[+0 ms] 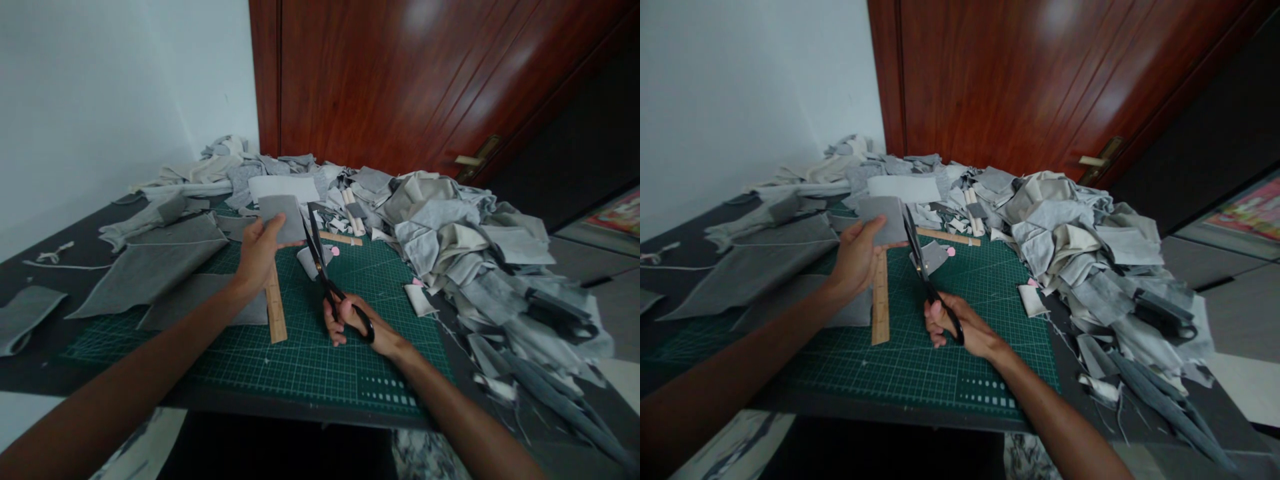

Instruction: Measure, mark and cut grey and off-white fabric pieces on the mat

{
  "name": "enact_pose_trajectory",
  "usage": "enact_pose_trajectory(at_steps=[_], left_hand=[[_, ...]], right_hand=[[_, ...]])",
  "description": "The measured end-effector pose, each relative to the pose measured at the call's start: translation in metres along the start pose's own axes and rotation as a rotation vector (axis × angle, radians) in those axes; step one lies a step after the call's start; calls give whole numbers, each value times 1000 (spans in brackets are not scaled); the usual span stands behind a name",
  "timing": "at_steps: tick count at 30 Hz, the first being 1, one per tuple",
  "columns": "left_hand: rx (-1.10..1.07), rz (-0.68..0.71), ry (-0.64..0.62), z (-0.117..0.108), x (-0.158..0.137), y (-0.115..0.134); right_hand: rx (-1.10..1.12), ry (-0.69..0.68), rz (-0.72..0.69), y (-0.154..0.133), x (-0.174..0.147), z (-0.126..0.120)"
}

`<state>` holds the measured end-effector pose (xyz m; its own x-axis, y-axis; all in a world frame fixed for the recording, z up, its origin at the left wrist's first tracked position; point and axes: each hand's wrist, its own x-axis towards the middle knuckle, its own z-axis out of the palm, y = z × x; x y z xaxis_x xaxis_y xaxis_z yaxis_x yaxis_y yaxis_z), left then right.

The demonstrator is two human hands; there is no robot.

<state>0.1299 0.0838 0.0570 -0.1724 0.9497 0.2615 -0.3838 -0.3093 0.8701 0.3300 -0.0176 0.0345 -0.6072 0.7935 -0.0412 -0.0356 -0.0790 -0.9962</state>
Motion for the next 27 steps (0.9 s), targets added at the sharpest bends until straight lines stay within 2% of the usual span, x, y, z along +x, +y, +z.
enact_pose_trajectory(at_steps=[7, 17, 27], left_hand=[[-130, -79, -4, 5, -5, 0], [-25, -172, -89, 13, -26, -15], [-50, -223, -190, 14, -38, -24]], right_hand=[[8, -50, -17, 4, 0, 2], [-11, 5, -47, 1, 1, 1], [-7, 39, -104, 7, 3, -2]])
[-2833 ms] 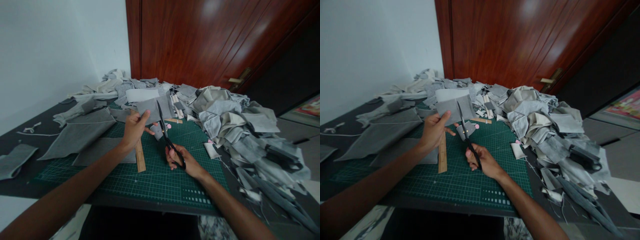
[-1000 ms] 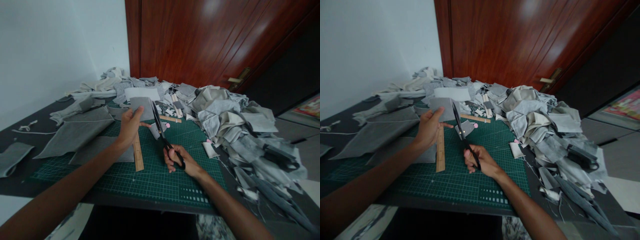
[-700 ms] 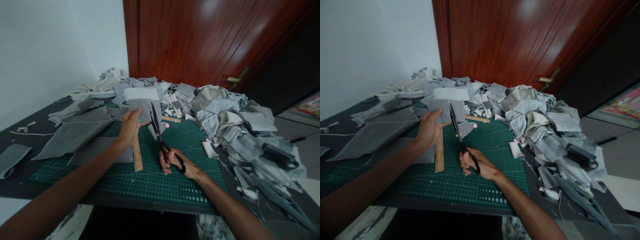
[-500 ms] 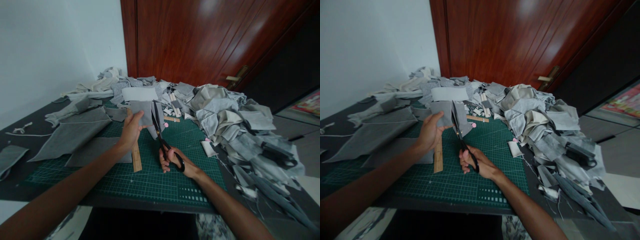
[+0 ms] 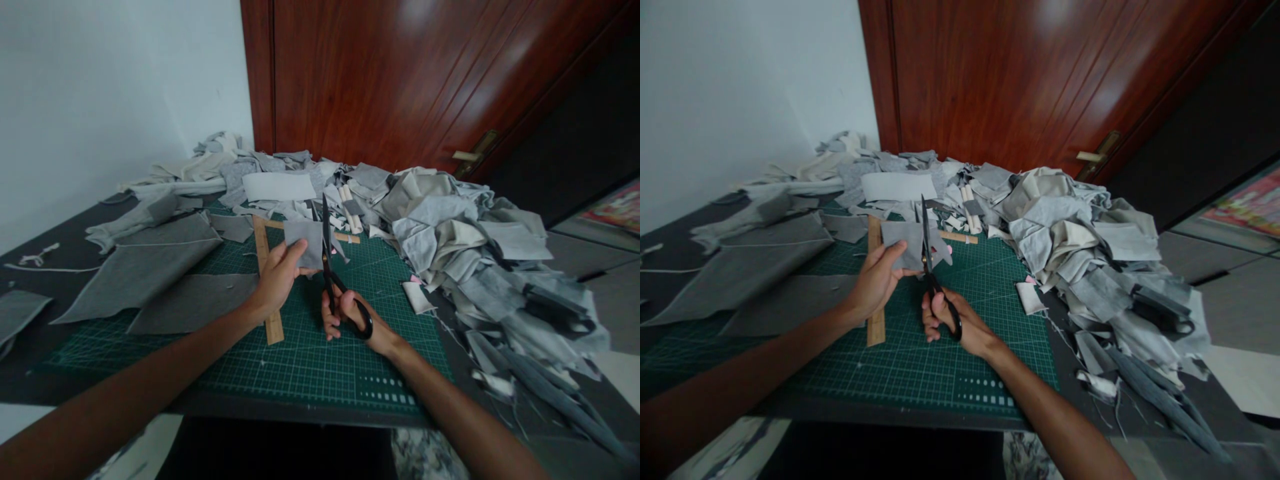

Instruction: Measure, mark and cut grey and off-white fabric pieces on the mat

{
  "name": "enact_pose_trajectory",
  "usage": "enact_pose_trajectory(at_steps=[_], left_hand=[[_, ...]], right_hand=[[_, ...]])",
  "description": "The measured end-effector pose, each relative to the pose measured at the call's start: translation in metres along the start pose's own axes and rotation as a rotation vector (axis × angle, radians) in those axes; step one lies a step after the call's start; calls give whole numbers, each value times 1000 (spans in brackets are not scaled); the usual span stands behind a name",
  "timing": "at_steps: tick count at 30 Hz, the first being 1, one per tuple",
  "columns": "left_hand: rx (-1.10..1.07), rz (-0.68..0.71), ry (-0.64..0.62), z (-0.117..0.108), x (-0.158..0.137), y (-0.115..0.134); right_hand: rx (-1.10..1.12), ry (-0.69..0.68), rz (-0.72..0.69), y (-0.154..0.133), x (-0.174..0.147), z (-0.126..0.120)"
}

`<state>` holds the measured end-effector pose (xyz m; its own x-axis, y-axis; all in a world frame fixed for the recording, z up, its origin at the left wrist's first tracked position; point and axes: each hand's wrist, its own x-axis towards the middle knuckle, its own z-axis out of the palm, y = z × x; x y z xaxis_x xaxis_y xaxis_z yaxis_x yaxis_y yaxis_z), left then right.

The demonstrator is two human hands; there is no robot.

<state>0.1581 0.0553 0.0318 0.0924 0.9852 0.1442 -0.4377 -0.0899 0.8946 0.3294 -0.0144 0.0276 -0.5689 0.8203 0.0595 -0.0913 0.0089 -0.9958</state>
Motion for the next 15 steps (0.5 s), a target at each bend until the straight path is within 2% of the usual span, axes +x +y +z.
enact_pose_trajectory(at_steps=[15], left_hand=[[-17, -14, -26, 3, -3, 3]], right_hand=[[28, 47, -18, -2, 0, 4]])
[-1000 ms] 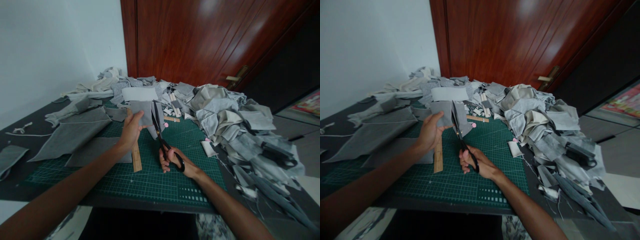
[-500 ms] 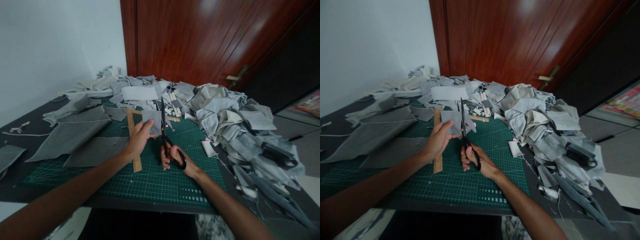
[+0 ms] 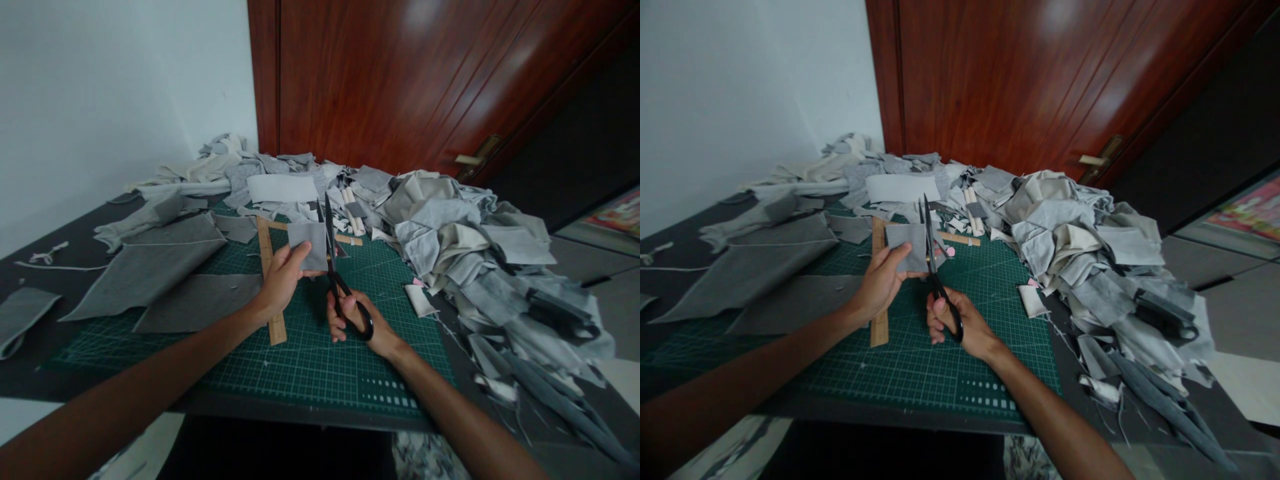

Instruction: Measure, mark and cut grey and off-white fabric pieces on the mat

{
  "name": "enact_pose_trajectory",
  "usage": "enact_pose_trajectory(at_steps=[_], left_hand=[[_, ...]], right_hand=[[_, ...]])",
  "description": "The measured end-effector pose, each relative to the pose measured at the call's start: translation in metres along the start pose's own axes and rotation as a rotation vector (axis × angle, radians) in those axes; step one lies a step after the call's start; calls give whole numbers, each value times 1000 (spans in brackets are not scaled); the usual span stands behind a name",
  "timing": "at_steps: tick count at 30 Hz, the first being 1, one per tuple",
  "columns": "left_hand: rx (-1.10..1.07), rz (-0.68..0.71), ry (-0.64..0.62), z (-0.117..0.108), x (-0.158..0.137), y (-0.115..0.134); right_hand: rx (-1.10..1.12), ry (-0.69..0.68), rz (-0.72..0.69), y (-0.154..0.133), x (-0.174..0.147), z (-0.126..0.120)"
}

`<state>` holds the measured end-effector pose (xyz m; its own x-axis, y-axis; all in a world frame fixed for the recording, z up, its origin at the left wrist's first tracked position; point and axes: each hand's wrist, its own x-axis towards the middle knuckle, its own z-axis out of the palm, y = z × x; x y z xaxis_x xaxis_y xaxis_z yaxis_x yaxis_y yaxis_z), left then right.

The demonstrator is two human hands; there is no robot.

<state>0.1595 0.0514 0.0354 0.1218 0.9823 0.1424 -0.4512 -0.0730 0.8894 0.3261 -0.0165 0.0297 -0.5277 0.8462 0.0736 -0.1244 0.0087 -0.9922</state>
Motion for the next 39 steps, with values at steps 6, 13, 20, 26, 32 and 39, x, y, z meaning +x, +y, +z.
enact_pose_trajectory(at_steps=[6, 13, 20, 26, 32, 39], left_hand=[[44, 6, -5, -2, 3, -5], [269, 62, 1, -12, 11, -10], [276, 64, 42, -21, 22, -13], [269, 115, 35, -17, 20, -3], [370, 146, 35, -19, 18, 1], [482, 167, 28, -21, 14, -2]], right_hand=[[18, 82, -42, -1, 1, 0], [-131, 254, -95, -6, 4, -14], [-691, 402, -220, -11, 4, -36], [-702, 318, -134, -3, 8, -45], [-534, 131, -127, 3, 10, -55], [-353, 40, -132, 1, 8, -51]])
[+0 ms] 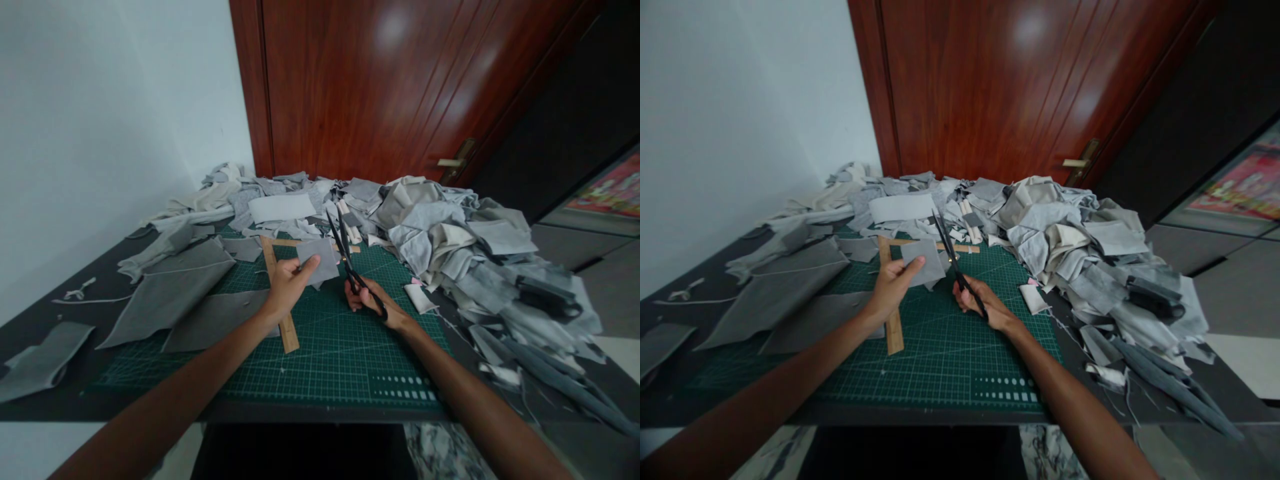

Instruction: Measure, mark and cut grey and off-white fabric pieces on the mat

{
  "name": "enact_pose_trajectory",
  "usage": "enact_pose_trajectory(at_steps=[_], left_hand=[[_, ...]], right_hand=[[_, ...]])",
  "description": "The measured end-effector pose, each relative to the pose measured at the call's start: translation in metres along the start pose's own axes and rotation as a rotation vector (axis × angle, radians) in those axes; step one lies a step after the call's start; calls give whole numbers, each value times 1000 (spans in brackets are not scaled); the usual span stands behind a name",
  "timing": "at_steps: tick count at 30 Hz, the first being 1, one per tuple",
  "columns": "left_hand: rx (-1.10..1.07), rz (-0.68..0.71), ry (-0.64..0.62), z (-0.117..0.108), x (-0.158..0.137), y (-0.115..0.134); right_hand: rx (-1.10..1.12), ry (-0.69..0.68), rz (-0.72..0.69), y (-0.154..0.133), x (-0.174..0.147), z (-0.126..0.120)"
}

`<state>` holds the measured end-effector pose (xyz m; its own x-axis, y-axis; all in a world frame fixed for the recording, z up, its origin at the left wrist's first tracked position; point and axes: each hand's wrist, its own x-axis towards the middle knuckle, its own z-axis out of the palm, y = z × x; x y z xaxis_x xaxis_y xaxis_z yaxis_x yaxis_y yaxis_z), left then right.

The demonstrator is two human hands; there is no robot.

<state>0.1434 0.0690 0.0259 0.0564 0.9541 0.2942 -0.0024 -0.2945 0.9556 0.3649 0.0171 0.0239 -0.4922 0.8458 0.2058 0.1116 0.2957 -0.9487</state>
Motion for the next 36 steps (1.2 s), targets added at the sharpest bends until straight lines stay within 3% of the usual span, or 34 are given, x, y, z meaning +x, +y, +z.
enact_pose_trajectory(at_steps=[18, 36], left_hand=[[-51, 2, -50, 5, -5, 7], [-74, -33, -45, 6, -4, 4]], right_hand=[[-111, -12, 53, -3, -3, 4], [-86, -13, 78, 4, -4, 5]])
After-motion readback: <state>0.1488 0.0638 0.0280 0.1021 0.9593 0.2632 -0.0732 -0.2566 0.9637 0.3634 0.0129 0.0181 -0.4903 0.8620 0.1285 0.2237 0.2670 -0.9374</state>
